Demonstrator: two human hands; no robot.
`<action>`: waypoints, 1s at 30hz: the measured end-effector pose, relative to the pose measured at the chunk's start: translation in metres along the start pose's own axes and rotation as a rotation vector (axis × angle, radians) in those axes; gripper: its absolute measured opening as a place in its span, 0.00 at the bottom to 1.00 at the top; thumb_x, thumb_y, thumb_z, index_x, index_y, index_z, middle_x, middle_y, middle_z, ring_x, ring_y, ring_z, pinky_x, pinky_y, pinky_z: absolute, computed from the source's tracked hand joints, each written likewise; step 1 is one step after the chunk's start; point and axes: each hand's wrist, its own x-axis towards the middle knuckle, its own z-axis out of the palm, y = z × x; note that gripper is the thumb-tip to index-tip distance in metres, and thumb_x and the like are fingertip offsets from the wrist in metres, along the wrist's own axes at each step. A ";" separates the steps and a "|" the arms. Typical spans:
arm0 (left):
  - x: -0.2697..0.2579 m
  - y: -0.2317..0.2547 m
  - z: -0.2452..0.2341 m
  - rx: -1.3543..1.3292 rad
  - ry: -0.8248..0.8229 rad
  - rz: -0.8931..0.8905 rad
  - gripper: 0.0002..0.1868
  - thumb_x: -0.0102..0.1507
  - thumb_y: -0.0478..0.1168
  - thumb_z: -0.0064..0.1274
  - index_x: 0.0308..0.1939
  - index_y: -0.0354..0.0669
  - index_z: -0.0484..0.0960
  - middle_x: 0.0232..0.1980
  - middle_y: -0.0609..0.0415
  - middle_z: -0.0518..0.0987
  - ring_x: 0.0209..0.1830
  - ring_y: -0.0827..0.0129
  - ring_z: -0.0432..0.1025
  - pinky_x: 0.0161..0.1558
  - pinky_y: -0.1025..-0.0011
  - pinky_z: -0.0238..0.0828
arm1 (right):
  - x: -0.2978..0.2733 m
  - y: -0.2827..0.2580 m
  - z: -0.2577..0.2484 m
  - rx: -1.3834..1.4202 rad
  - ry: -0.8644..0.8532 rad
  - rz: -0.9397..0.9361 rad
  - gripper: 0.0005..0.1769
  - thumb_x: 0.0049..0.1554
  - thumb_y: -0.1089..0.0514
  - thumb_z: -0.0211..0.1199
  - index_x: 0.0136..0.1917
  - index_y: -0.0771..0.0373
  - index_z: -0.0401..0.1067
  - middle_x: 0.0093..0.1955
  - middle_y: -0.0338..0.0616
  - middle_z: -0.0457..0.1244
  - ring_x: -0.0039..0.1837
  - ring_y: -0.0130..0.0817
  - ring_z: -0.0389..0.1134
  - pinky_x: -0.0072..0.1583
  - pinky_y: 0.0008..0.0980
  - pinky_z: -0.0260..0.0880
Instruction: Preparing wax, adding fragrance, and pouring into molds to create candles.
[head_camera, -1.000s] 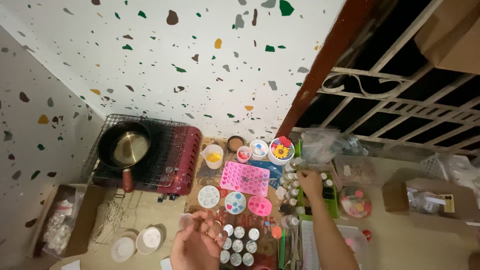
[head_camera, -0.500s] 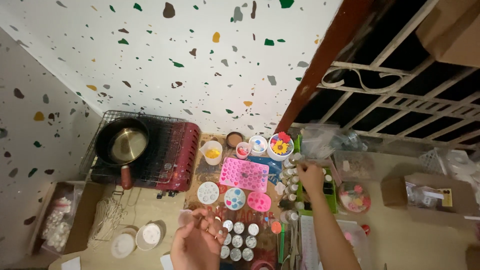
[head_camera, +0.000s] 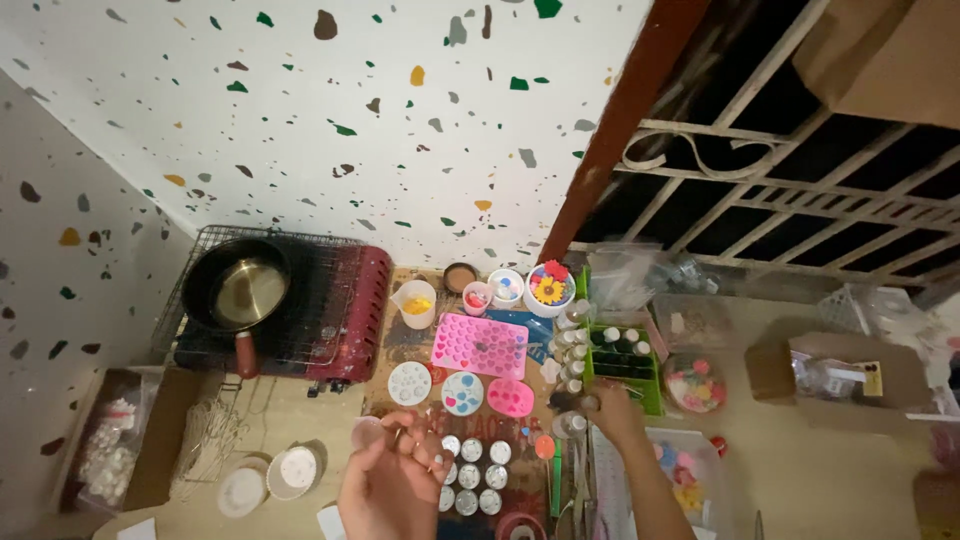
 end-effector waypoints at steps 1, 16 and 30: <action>-0.001 0.000 -0.002 0.000 -0.002 0.001 0.20 0.62 0.44 0.44 0.50 0.31 0.72 0.43 0.42 0.74 0.33 0.61 0.64 0.34 0.63 0.61 | -0.004 -0.004 -0.015 0.001 0.002 -0.001 0.21 0.46 0.45 0.67 0.54 0.48 0.80 0.50 0.42 0.71 0.51 0.48 0.71 0.51 0.46 0.72; -0.025 -0.019 -0.003 0.009 -0.022 -0.090 0.19 0.63 0.45 0.42 0.50 0.35 0.74 0.41 0.44 0.74 0.33 0.61 0.65 0.35 0.63 0.61 | -0.096 -0.135 -0.310 1.016 -0.063 -0.630 0.16 0.48 0.62 0.74 0.52 0.56 0.82 0.47 0.37 0.69 0.35 0.20 0.60 0.37 0.19 0.60; -0.050 -0.028 0.005 -0.049 -0.048 -0.096 0.18 0.62 0.42 0.43 0.52 0.35 0.73 0.38 0.47 0.73 0.35 0.65 0.67 0.36 0.67 0.63 | -0.148 -0.241 -0.360 0.406 0.195 -0.170 0.29 0.48 0.50 0.74 0.19 0.69 0.64 0.18 0.35 0.51 0.25 0.27 0.47 0.31 0.27 0.49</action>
